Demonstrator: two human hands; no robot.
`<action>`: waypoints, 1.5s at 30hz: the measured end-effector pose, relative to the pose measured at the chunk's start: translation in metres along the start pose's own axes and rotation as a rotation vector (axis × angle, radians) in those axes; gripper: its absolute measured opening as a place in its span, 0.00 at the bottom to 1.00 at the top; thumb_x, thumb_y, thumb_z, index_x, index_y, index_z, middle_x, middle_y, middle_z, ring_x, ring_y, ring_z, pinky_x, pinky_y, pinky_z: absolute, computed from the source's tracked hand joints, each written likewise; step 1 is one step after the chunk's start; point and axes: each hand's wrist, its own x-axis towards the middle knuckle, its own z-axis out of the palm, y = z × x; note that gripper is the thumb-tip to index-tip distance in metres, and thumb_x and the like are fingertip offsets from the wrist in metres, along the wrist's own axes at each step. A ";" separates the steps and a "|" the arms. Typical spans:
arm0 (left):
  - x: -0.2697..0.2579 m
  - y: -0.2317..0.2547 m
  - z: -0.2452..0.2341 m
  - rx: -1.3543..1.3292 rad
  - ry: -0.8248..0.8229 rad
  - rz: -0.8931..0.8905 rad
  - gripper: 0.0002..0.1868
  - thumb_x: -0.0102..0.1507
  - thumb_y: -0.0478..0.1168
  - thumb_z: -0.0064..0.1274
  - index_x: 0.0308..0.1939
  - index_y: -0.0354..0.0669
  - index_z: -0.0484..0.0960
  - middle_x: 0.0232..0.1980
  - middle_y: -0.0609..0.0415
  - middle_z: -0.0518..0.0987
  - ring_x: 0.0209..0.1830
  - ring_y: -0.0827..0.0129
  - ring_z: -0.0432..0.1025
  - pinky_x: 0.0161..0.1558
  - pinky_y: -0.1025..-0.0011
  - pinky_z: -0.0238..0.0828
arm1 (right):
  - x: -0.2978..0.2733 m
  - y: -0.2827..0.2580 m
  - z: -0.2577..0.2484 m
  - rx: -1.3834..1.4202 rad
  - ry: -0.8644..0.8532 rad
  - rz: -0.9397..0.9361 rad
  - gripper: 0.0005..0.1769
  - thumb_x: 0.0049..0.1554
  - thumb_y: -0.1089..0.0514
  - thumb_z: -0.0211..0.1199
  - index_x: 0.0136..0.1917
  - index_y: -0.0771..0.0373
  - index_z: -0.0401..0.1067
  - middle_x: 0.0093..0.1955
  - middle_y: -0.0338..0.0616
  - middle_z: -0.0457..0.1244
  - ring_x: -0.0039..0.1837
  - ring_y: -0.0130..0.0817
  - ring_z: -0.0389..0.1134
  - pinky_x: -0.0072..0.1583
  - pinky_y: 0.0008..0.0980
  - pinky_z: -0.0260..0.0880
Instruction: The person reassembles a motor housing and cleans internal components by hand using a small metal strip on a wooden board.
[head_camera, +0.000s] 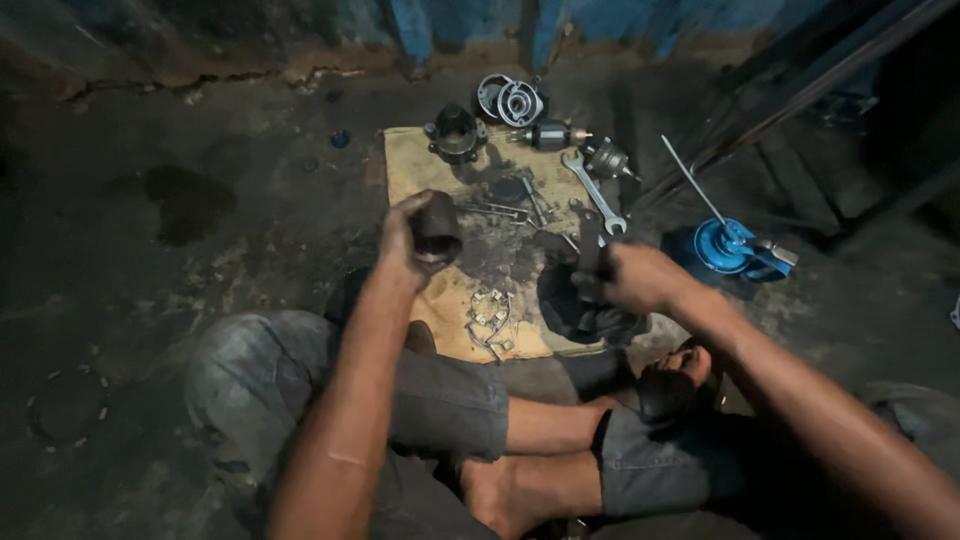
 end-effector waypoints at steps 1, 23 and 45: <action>0.011 0.005 -0.006 -0.016 -0.023 0.040 0.26 0.54 0.52 0.57 0.54 0.50 0.76 0.42 0.50 0.80 0.40 0.59 0.75 0.43 0.51 0.75 | 0.001 0.008 0.002 0.044 0.027 -0.021 0.25 0.53 0.38 0.65 0.56 0.53 0.79 0.50 0.51 0.72 0.52 0.45 0.75 0.54 0.41 0.73; 0.068 0.100 0.039 1.669 0.338 0.423 0.46 0.54 0.59 0.68 0.69 0.39 0.71 0.72 0.37 0.71 0.71 0.45 0.68 0.70 0.53 0.68 | 0.067 0.037 0.025 0.162 0.045 0.059 0.31 0.56 0.32 0.62 0.55 0.60 0.78 0.52 0.55 0.71 0.54 0.49 0.73 0.57 0.45 0.70; 0.064 -0.031 0.083 1.960 -0.203 0.753 0.16 0.57 0.38 0.59 0.46 0.34 0.84 0.51 0.32 0.81 0.54 0.43 0.77 0.58 0.56 0.75 | 0.041 0.049 0.055 0.016 0.108 -0.027 0.22 0.46 0.52 0.69 0.51 0.65 0.75 0.49 0.61 0.70 0.53 0.55 0.72 0.54 0.49 0.72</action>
